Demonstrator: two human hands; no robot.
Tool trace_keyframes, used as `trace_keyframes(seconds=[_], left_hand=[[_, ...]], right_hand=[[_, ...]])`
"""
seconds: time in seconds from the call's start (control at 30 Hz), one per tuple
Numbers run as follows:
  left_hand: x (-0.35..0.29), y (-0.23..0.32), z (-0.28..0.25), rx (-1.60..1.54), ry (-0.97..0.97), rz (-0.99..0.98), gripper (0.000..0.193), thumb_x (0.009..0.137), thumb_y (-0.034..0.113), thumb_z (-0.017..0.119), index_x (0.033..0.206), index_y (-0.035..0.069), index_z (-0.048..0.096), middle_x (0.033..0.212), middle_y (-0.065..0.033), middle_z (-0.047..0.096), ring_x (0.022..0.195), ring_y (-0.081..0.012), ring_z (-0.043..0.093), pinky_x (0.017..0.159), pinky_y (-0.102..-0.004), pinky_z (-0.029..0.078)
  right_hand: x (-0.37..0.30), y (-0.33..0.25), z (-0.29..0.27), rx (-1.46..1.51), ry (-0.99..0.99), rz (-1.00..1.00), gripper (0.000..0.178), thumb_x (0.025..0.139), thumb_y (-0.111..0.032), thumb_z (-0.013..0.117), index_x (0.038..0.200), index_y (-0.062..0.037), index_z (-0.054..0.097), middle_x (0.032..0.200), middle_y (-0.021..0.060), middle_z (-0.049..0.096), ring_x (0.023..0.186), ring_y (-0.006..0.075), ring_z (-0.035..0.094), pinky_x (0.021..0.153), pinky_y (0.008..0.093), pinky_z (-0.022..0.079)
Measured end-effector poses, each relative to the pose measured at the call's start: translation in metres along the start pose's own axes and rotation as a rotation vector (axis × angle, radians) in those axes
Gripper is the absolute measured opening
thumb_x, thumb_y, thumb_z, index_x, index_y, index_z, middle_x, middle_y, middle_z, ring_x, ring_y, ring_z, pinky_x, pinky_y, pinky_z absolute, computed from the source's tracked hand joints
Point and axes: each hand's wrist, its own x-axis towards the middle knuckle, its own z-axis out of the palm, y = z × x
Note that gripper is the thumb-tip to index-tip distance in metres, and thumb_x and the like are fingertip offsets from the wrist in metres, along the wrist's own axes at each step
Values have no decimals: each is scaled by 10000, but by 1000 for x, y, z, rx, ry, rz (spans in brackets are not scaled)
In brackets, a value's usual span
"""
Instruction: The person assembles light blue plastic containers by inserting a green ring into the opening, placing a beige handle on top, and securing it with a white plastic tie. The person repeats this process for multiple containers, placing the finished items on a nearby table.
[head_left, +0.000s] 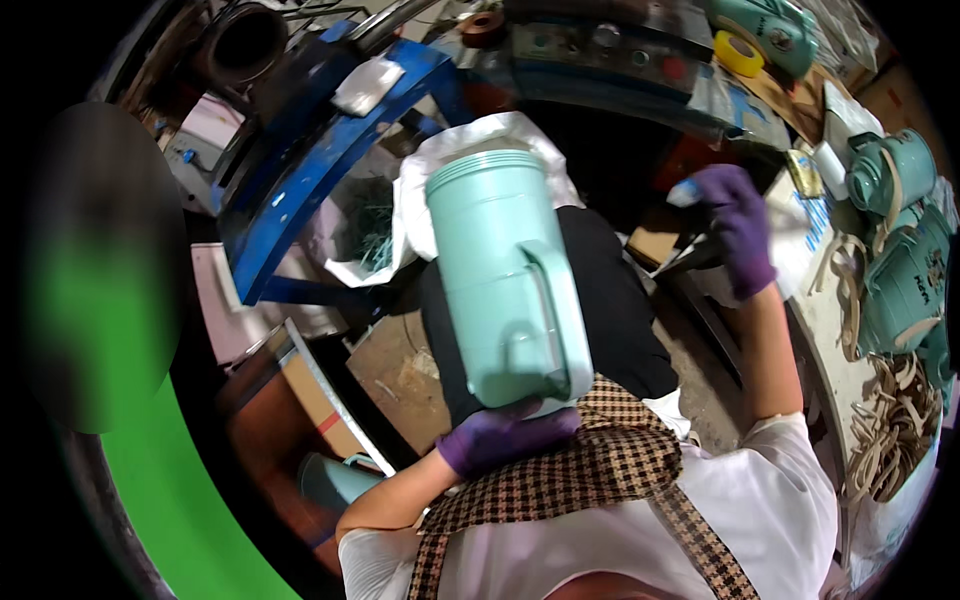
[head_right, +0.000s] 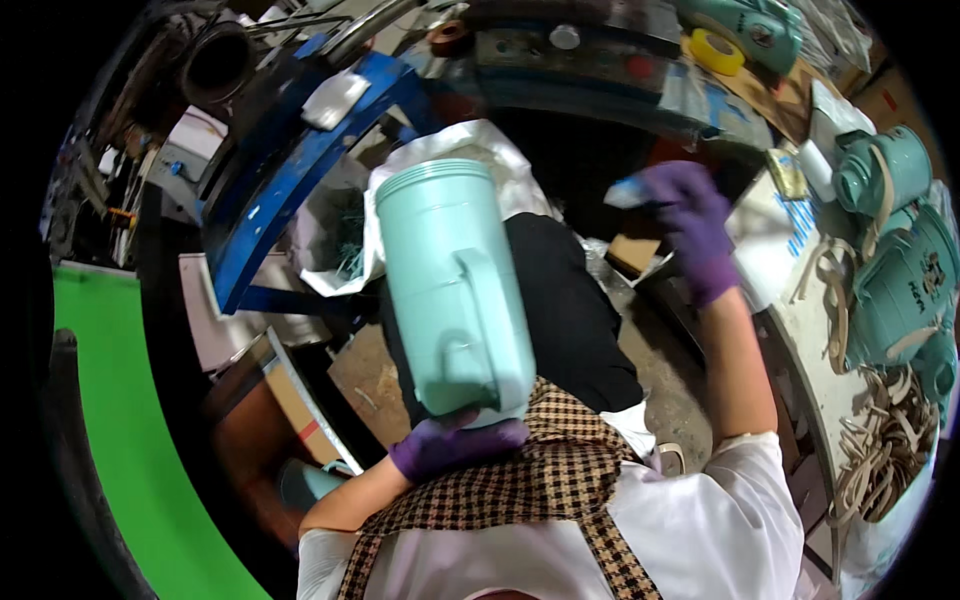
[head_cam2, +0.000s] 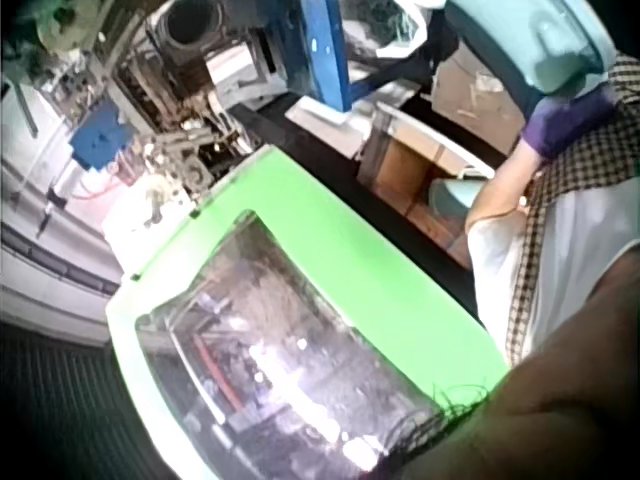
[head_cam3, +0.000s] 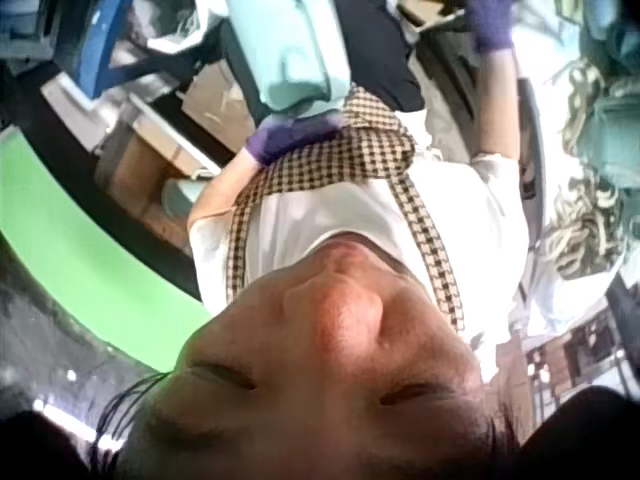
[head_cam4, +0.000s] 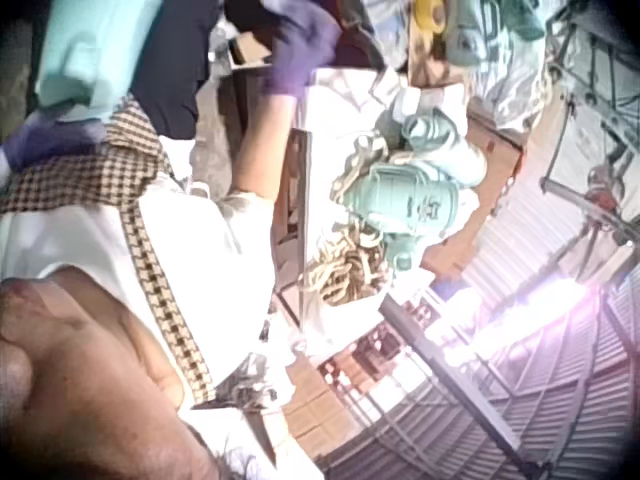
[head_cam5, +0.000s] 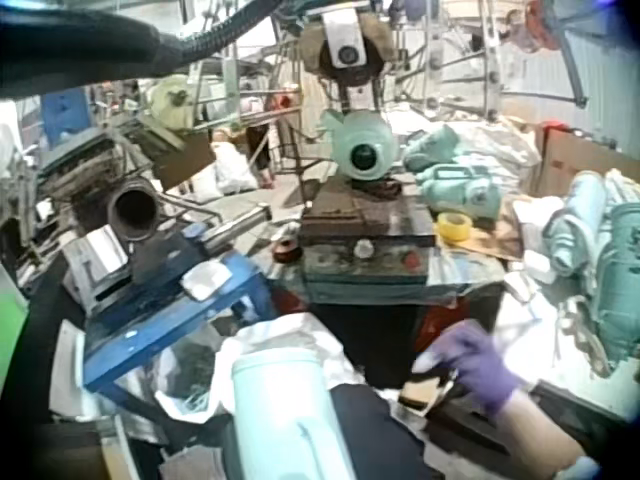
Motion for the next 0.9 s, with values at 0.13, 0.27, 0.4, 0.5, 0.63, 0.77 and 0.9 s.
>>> trace_keyframes(seconds=[0.13,0.27,0.4,0.5,0.63,0.77,0.9], left_hand=[[4,-11,2,-408,-11,-129,405,1036,186,466,1426,85,418,1420,-72,430,1337,-166,407,1167,-345,319],[5,-40,2,-294,-8,-66,411,1005,174,500,1400,72,450,1391,-87,454,1314,-190,437,1145,-339,358],[-1,-31,0,-606,111,-190,455,992,171,533,1414,37,429,1453,-132,418,1352,-228,426,1154,-340,361],[-11,-26,-5,-774,99,-307,445,960,174,557,1397,128,489,1446,-48,486,1362,-204,434,1146,-371,379],[-40,-50,-24,-1313,167,-800,474,874,317,666,1326,209,575,1406,2,523,1285,-285,484,1061,-480,443],[-64,-71,-36,-1750,262,-1543,662,741,302,848,1286,46,573,1211,-241,500,1130,-450,506,996,-509,438],[-46,-91,-51,-1870,410,-2115,717,759,137,792,1386,-28,485,1332,-219,513,1227,-355,522,1063,-424,406]], right_hand=[[13,-56,117,47,-524,77,159,842,-69,686,975,12,721,912,38,685,930,141,630,842,280,504],[21,-48,151,268,-579,476,184,928,-169,708,960,11,728,855,30,696,789,75,596,773,248,506],[22,-56,155,277,-611,540,150,924,-150,716,938,0,716,815,13,678,729,61,584,700,226,490],[19,-60,165,62,-655,402,124,901,-112,725,854,-9,674,705,-15,631,648,53,558,636,228,473],[31,-36,171,-436,-446,-79,907,660,-365,891,1379,-27,452,1397,205,442,1245,287,474,1066,397,399],[29,-4,184,160,-577,444,586,799,-334,827,1200,43,624,1069,122,673,957,177,629,864,321,517],[7,16,215,205,-186,482,477,857,-311,788,1120,71,673,1005,111,706,912,153,635,823,292,521]])
